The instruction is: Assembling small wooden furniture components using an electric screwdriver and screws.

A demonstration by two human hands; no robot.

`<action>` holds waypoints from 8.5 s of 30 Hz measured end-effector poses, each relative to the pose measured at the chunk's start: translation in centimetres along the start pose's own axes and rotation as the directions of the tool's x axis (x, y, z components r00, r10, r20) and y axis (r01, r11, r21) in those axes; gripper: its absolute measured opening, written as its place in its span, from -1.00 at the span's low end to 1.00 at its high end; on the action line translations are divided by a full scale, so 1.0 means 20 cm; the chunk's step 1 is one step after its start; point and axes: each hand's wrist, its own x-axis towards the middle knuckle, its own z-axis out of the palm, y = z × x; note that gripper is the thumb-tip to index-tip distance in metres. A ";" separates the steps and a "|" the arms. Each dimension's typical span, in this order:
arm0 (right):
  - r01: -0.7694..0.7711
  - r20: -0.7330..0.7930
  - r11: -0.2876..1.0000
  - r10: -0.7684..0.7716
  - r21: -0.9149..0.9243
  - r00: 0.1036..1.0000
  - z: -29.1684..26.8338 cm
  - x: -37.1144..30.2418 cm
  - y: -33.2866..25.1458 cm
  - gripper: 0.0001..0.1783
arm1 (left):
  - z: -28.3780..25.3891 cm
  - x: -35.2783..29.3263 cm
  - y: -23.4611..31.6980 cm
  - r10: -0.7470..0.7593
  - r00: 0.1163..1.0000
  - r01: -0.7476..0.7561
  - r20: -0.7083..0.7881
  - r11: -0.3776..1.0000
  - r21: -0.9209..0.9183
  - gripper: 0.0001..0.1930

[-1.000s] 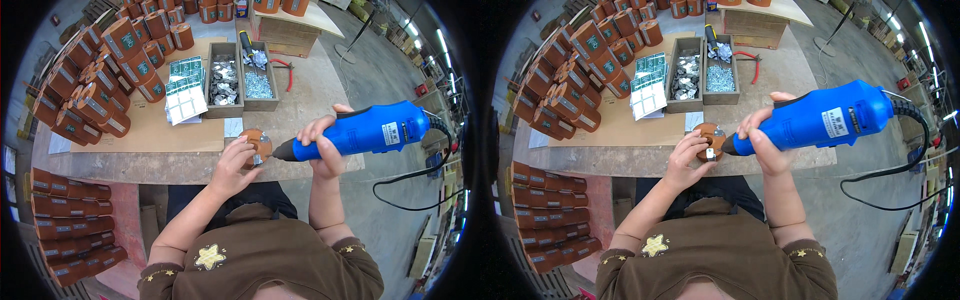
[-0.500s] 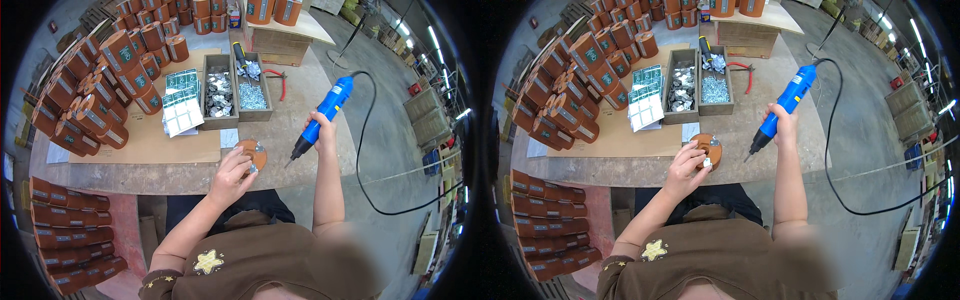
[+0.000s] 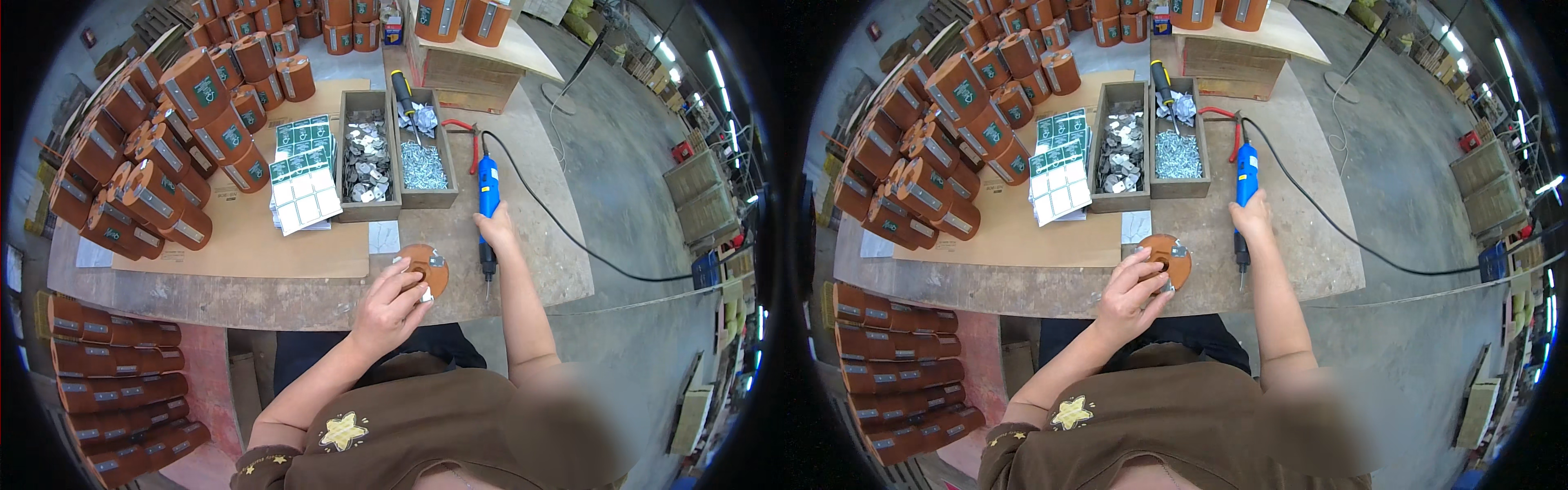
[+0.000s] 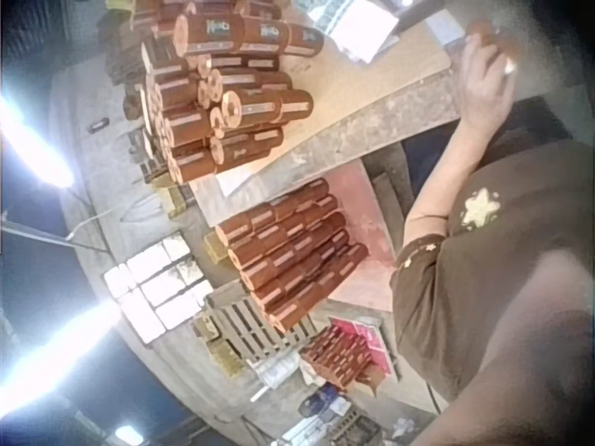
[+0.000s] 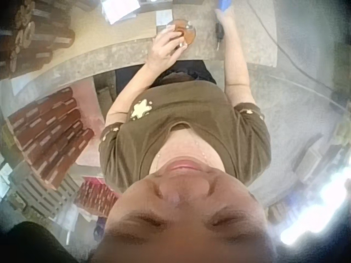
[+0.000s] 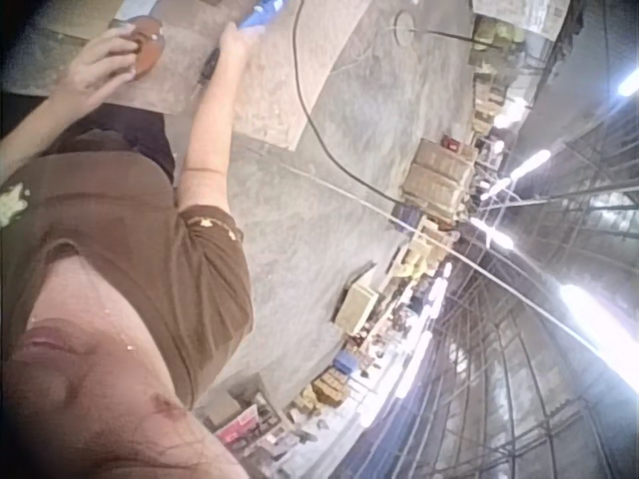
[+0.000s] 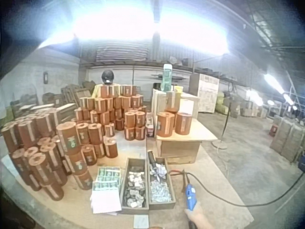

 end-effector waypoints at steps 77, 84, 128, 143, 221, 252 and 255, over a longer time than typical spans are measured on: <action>0.652 -0.499 0.119 -0.548 0.749 0.672 -0.46 -0.04 -0.49 -0.49 | 0.29 0.71 -0.59 -0.152 0.970 0.053 0.187 0.893 0.448 -0.86; 0.448 -0.433 -0.107 -0.525 0.888 0.733 -0.64 -0.31 -0.45 -0.64 | 0.05 0.67 -0.46 -0.083 0.996 0.077 0.022 0.977 0.198 -0.87; 0.379 -0.159 -0.054 -0.954 0.924 0.253 -0.41 -0.72 -0.48 -0.79 | -0.03 0.05 -0.02 -0.093 0.988 0.094 0.119 0.996 0.000 -0.68; 0.652 -0.446 -0.015 -0.741 0.758 0.501 -0.33 -0.83 -0.47 -0.66 | -0.02 0.04 -0.03 -0.125 0.987 0.129 0.104 0.991 -0.033 -0.70; 0.769 -0.049 0.595 -0.797 -0.233 0.602 0.38 0.55 -0.97 -0.33 | 0.03 -0.09 -0.11 -0.407 0.897 0.427 0.169 0.898 -0.103 -0.02; 0.304 0.064 0.952 -0.305 0.031 0.950 0.08 0.33 0.11 -0.61 | 0.06 -0.25 -0.10 -0.456 0.887 0.430 -0.079 0.875 -0.223 -0.26; 0.124 0.147 0.907 -0.198 0.403 0.969 0.05 0.40 0.26 -0.65 | -0.05 -0.25 -0.04 -0.418 0.902 0.386 -0.112 0.894 -0.228 -0.26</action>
